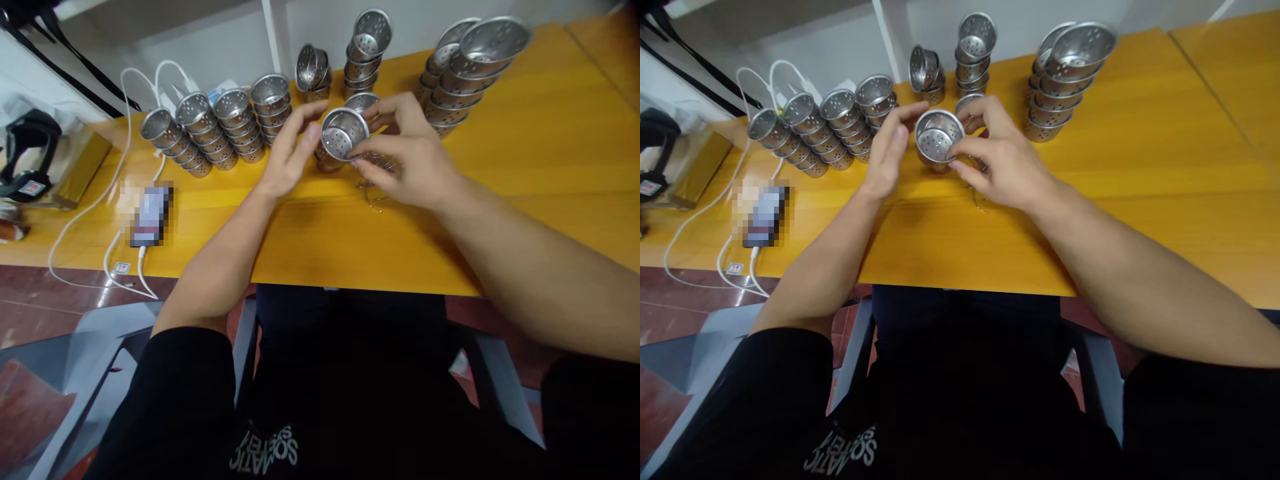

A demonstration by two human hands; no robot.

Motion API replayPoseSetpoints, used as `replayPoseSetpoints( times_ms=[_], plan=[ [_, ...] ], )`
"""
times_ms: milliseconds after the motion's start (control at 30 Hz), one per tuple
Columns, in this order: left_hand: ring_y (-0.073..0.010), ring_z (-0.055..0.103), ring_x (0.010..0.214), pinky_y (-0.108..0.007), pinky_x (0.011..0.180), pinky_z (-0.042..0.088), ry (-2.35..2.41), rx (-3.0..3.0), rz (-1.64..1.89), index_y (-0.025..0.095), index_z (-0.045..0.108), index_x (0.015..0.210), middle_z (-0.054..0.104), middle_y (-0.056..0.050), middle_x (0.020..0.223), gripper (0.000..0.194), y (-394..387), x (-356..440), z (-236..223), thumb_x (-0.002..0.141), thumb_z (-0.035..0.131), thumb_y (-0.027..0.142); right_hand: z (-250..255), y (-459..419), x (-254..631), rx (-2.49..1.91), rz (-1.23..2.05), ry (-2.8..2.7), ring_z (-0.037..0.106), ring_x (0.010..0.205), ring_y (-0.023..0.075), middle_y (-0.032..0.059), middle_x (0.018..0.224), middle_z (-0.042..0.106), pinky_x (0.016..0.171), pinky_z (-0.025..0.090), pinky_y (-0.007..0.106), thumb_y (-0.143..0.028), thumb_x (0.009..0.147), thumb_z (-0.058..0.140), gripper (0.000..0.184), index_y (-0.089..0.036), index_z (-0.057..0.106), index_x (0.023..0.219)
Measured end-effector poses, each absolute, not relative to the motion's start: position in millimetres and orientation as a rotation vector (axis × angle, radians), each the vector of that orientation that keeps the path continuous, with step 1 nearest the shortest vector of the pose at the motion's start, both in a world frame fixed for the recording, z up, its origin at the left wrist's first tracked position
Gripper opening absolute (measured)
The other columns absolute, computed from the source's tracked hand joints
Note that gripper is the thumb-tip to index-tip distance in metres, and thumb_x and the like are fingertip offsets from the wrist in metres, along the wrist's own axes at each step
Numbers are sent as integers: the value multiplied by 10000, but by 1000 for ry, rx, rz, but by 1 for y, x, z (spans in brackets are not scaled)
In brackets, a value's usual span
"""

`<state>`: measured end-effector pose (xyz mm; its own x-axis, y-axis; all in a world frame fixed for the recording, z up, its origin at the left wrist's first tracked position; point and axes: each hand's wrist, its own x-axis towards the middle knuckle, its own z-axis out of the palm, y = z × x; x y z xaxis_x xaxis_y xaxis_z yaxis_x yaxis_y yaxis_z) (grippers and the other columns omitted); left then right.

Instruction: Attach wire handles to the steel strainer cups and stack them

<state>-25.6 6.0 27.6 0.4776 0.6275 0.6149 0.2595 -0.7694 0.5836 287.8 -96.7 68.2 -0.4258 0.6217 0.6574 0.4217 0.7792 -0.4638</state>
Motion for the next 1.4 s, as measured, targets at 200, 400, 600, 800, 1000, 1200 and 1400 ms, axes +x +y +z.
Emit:
replayPoseSetpoints(
  times_ms=[200,400,600,800,1000,1200,1400],
  plan=[
    [-487,646,1858,-701,1570,560,649,2576,1151,407,411,1966,641,-148,1925,1189,2,-9,25,1079,666,1156,58,-90,286,-755,321,-2016,686,1696,579,35,1751,771,1370,638,934,-615,1124,974,188,-559,989,1303],
    [-519,675,1831,-711,1554,587,598,2602,1126,393,468,1940,662,-133,1920,1159,1,-5,21,1081,700,1135,52,-95,280,-598,295,-2121,450,1932,549,8,2078,486,1592,413,916,-563,1220,798,509,-484,873,1717],
    [-486,692,1822,-676,1556,580,636,2572,1149,400,427,1942,670,-113,1890,1063,-2,-7,23,1155,611,1091,65,-106,280,-917,331,-2222,229,2045,475,-106,1977,628,1652,341,880,-746,1171,801,921,-644,487,2031],
    [-435,662,1860,-645,1584,563,640,2579,1216,426,339,1984,635,-127,1925,1028,2,-12,25,1200,578,1045,71,-109,277,-1004,361,-2215,270,2025,479,-74,2033,569,1653,339,866,-881,1174,690,1030,-629,303,2095],
    [-440,610,1898,-663,1614,529,641,2619,1194,417,301,2030,613,-145,1958,1063,3,-15,21,1202,589,1019,67,-105,282,-843,322,-1993,637,1775,519,34,1968,632,1504,543,863,-909,1219,635,709,-559,655,1835],
    [-482,603,1900,-736,1612,498,578,2674,1123,421,349,2010,580,-129,1998,1044,10,-14,16,1195,572,1034,72,-98,283,-865,368,-2000,679,1718,503,34,1825,781,1488,565,838,-929,1176,734,669,-560,750,1735],
    [-471,579,1920,-718,1605,506,589,2685,1051,429,293,2028,551,-123,2031,1107,9,-15,14,1174,539,1089,74,-94,289,-774,338,-2025,696,1702,513,19,1776,801,1483,545,874,-874,1160,843,435,-594,889,1491]
  ],
)
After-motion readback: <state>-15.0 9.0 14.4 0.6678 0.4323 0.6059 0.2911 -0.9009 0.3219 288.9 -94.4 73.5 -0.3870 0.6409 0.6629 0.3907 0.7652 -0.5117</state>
